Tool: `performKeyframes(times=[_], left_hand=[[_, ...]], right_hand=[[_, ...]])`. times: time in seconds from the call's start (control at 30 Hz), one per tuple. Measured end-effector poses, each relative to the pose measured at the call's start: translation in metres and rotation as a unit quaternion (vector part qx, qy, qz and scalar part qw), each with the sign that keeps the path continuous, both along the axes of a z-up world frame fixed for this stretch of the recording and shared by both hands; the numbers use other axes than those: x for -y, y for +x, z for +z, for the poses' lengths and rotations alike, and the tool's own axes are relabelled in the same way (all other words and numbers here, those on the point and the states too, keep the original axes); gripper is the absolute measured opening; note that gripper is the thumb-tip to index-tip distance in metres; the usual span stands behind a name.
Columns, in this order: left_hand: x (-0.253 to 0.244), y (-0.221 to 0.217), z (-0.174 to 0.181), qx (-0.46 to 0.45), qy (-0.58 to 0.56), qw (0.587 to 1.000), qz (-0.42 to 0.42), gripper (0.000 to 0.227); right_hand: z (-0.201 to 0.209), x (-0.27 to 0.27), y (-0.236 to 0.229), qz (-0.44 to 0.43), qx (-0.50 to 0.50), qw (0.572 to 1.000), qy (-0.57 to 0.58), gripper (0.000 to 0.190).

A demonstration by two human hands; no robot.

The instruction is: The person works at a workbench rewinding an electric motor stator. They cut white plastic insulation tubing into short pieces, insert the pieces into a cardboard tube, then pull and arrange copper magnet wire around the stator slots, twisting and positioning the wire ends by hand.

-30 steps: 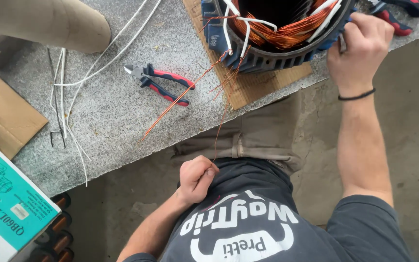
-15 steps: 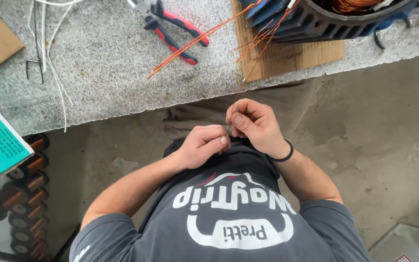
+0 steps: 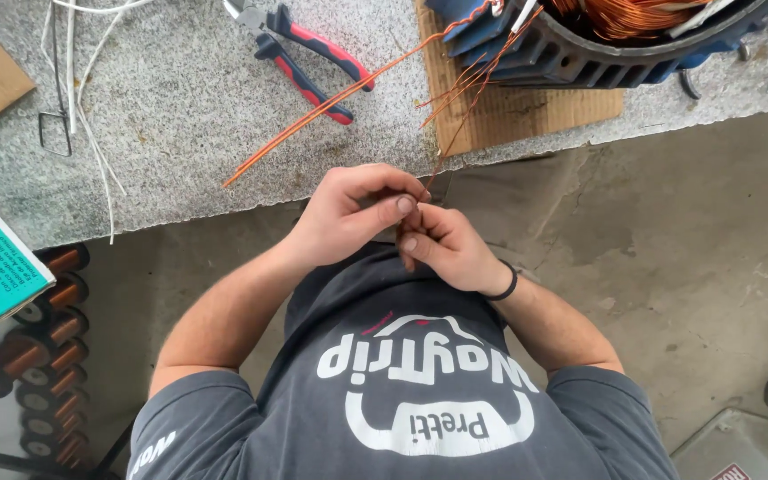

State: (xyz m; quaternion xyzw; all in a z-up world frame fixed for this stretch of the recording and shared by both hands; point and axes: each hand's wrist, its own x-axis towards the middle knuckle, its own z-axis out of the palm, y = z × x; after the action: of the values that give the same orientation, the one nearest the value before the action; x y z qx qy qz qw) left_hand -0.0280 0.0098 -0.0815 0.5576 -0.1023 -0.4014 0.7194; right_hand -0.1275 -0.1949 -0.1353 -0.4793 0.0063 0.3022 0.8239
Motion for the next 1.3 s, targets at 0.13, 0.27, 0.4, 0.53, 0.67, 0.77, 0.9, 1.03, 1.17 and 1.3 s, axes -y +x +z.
performKeyframes(times=[0.13, 0.27, 0.4, 0.53, 0.67, 0.77, 0.9, 1.03, 1.17, 1.3], left_hand=[[0.003, 0.001, -0.013, -0.112, -0.068, 0.99, -0.051, 0.02], [0.004, -0.006, -0.029, -0.188, -0.141, 0.97, -0.068, 0.02], [0.006, -0.011, -0.035, -0.172, -0.157, 0.972, -0.039, 0.024], [0.003, -0.014, -0.039, -0.152, -0.162, 0.974, -0.033, 0.026], [0.006, -0.016, -0.038, -0.134, -0.163, 0.977, -0.03, 0.023], [0.012, -0.013, -0.032, -0.133, -0.184, 0.973, -0.036, 0.021], [0.016, -0.019, -0.032, -0.121, -0.17, 0.978, -0.016, 0.016], [0.015, -0.014, -0.022, 0.033, -0.062, 0.998, -0.009, 0.013], [0.008, -0.008, -0.024, 0.073, -0.063, 0.995, 0.009, 0.014], [-0.005, -0.008, -0.024, -0.01, -0.147, 0.989, 0.015, 0.02]], right_hand=[[-0.019, -0.004, -0.025, 0.003, -0.007, 0.999, 0.038, 0.02], [-0.032, 0.001, -0.037, 0.023, -0.042, 0.994, 0.1, 0.02], [-0.016, 0.012, -0.032, 0.054, -0.001, 0.997, 0.053, 0.027], [0.037, 0.016, -0.013, -0.008, 0.141, 0.98, -0.143, 0.033], [0.062, 0.014, -0.012, -0.089, 0.338, 0.862, -0.367, 0.034], [0.068, 0.013, -0.01, -0.105, 0.377, 0.826, -0.407, 0.029], [0.074, 0.012, -0.014, -0.15, 0.406, 0.789, -0.437, 0.022], [0.084, 0.017, -0.013, -0.172, 0.42, 0.764, -0.459, 0.017], [0.078, 0.029, -0.023, -0.173, 0.389, 0.812, -0.399, 0.011], [0.059, 0.042, -0.04, -0.167, 0.316, 0.895, -0.265, 0.009]])
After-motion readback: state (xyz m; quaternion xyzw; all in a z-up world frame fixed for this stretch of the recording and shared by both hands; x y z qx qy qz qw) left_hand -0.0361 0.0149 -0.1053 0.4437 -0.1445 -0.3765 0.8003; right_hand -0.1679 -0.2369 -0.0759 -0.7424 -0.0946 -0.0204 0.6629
